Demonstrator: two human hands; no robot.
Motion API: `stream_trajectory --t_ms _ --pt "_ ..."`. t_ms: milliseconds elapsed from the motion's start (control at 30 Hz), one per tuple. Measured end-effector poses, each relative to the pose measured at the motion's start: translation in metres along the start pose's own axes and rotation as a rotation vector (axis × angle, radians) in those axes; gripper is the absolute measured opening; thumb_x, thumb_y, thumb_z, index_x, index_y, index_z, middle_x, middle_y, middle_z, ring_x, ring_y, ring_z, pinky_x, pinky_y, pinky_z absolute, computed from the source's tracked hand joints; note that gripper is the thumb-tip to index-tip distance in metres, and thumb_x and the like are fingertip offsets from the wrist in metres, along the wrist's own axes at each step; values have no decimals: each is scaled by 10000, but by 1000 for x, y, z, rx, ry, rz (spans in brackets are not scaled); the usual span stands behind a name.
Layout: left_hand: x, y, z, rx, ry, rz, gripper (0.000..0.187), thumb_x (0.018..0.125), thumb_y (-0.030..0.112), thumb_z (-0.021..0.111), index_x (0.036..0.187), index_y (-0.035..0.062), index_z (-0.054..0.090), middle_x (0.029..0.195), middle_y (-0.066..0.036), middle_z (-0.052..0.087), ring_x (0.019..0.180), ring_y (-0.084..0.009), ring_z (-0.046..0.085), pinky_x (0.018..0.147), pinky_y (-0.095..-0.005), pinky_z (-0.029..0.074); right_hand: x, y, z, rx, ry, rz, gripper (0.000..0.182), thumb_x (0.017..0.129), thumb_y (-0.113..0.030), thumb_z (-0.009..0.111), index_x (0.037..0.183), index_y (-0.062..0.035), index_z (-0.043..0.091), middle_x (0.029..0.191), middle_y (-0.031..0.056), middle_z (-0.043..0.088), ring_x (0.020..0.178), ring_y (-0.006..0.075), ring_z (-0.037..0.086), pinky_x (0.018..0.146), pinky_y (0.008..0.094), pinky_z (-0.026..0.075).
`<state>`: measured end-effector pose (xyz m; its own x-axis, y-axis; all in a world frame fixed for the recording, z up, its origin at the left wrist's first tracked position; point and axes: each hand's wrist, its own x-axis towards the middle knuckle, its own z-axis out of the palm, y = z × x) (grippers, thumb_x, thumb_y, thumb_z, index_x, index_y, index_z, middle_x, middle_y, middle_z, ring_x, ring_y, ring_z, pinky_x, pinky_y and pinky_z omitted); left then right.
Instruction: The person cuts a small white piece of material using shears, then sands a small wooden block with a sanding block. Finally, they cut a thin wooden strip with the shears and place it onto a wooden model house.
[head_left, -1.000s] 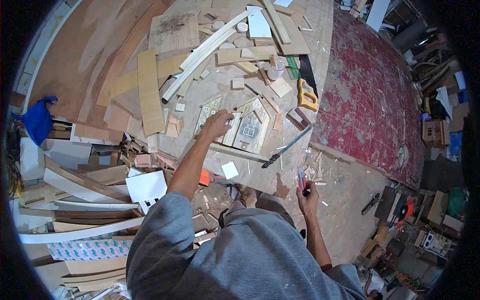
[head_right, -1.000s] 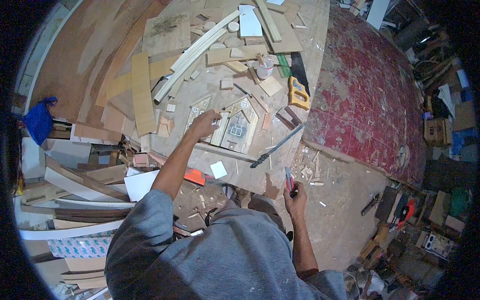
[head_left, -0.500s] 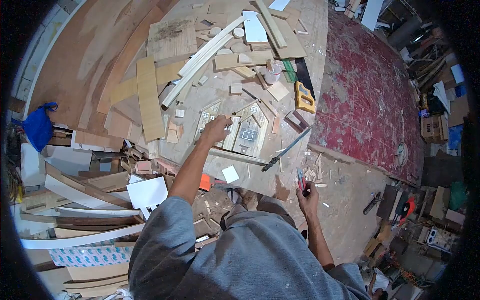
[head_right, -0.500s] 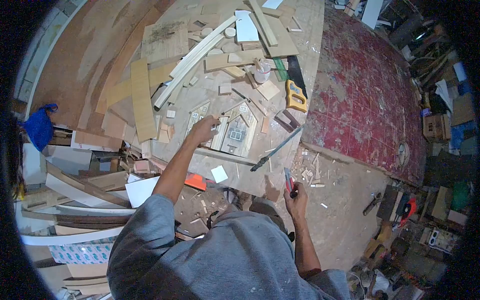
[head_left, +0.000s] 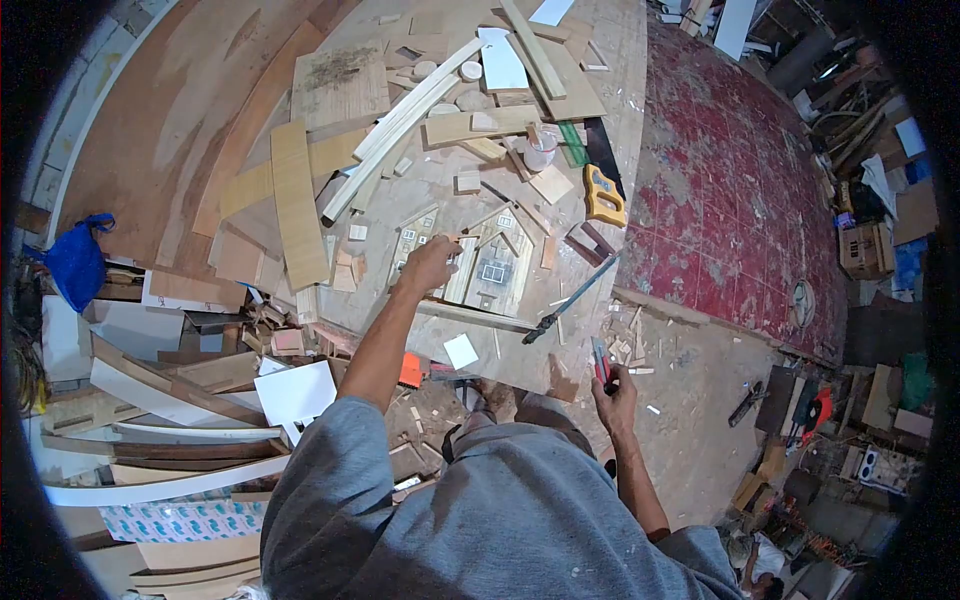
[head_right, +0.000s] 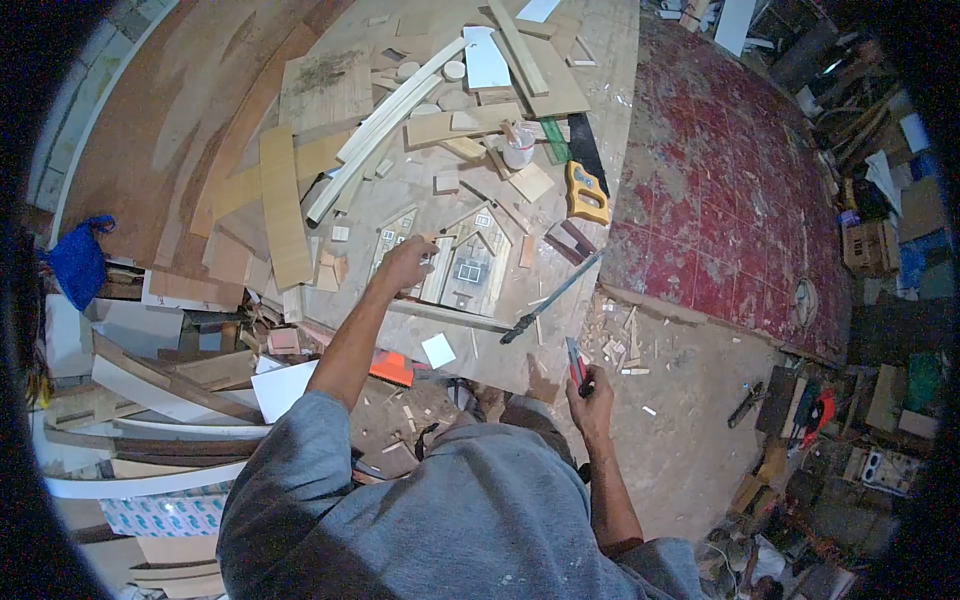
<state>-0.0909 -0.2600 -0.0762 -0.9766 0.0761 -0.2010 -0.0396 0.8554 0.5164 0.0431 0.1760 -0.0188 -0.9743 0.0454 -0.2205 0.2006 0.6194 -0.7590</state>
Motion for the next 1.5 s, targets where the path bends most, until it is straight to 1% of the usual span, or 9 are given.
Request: stream_trajectory --t_ms 300,400,600,667,967,1200,1300,1367,1500 --pt "-2 8 -8 -12 -43 -42 377 817 129 728 1187 90 669 1133 -137 636 1104 -299 617 954 -404 492 -2 -5 -3 22 2 -10 313 818 -133 713 1069 17 603 816 108 642 673 162 578 636 316 491" --pt "-3 9 -8 -15 -30 -34 374 810 126 735 1178 91 680 1128 -152 651 1095 -310 627 947 -410 497 -1 -6 -4 -23 -59 49 356 841 -178 720 1119 -1 585 919 121 655 740 181 594 696 336 511" --pt "-2 7 -5 12 16 -9 359 796 117 745 1152 90 703 1119 -179 670 1078 -329 642 945 -419 502 -1 -7 -2 -40 -52 41 359 838 -176 722 1114 9 587 906 121 659 745 179 593 703 330 508" --pt "-1 10 -7 29 19 -4 357 794 113 743 1149 89 704 1121 -180 671 1079 -329 643 947 -418 502 -1 -5 0 -33 13 -39 315 818 -158 728 1062 6 617 822 122 652 684 193 599 666 343 500" --pt "-4 16 -14 55 -69 -68 384 818 144 704 1199 113 677 1176 -158 655 1133 -316 615 969 -426 492 -2 -5 0 14 9 -14 324 822 -162 732 1069 9 612 851 124 660 721 185 608 686 335 509" --pt "-6 12 -9 48 -26 -16 378 815 165 699 1186 102 666 1158 -150 663 1100 -313 631 945 -432 502 -5 -9 3 22 1 1 325 817 -157 730 1070 9 609 857 126 658 721 195 609 687 336 507" --pt "-4 8 -6 49 -16 2 384 814 169 699 1191 102 661 1150 -149 667 1080 -317 639 930 -434 510 -6 -8 3 -32 -22 14 367 824 -153 739 1109 19 585 900 108 660 728 161 586 687 313 504" --pt "-4 5 -4 45 -3 16 385 815 168 698 1194 103 660 1146 -150 668 1072 -320 643 923 -435 512 -7 -8 3 9 7 -8 331 818 -173 720 1072 7 606 852 130 655 715 202 605 682 344 504" --pt "-1 2 -4 44 -17 52 441 794 168 717 1221 91 636 1171 -160 657 1096 -319 631 935 -420 505 -12 -10 1 24 38 12 323 826 -184 722 1065 6 617 846 124 655 713 201 603 676 343 500"
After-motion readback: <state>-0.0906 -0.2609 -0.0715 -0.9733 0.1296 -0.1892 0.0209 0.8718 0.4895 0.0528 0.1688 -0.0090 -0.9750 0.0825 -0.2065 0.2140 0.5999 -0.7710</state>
